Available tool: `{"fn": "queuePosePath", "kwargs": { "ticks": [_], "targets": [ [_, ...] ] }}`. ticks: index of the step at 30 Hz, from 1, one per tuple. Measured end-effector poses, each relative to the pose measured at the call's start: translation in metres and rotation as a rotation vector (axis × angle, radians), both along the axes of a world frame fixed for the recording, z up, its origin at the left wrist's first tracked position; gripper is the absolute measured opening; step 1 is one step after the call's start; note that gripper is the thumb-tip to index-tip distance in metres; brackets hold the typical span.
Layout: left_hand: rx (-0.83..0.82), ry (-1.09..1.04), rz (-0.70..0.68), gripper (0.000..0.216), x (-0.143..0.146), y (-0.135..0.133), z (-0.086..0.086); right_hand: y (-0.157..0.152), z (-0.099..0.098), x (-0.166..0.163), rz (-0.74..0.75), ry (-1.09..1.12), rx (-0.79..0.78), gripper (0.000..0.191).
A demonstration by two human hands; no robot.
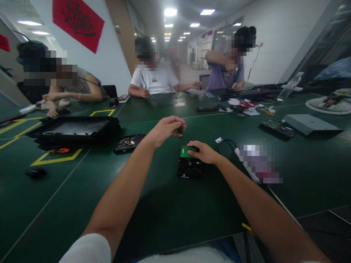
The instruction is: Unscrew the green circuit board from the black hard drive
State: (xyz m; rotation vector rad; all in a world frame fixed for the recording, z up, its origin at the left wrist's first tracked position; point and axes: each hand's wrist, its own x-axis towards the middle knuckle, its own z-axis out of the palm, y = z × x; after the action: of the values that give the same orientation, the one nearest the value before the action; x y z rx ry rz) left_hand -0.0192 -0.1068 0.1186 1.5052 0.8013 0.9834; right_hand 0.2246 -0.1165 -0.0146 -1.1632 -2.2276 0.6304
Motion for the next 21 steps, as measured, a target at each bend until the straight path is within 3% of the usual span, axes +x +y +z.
{"fn": "queuePosePath", "kwargs": {
  "ticks": [12,21],
  "targets": [
    [0.164,0.201,0.188,0.032,0.0004,0.0042,-0.0063,0.0021,-0.0017,0.0011,0.032,0.022,-0.001,0.038],
    [-0.052,-0.033,-0.029,0.025,-0.0043,0.0027,-0.0002,-0.0007,0.0012,-0.0007,0.009,0.019,-0.007,0.038]
  ]
}}
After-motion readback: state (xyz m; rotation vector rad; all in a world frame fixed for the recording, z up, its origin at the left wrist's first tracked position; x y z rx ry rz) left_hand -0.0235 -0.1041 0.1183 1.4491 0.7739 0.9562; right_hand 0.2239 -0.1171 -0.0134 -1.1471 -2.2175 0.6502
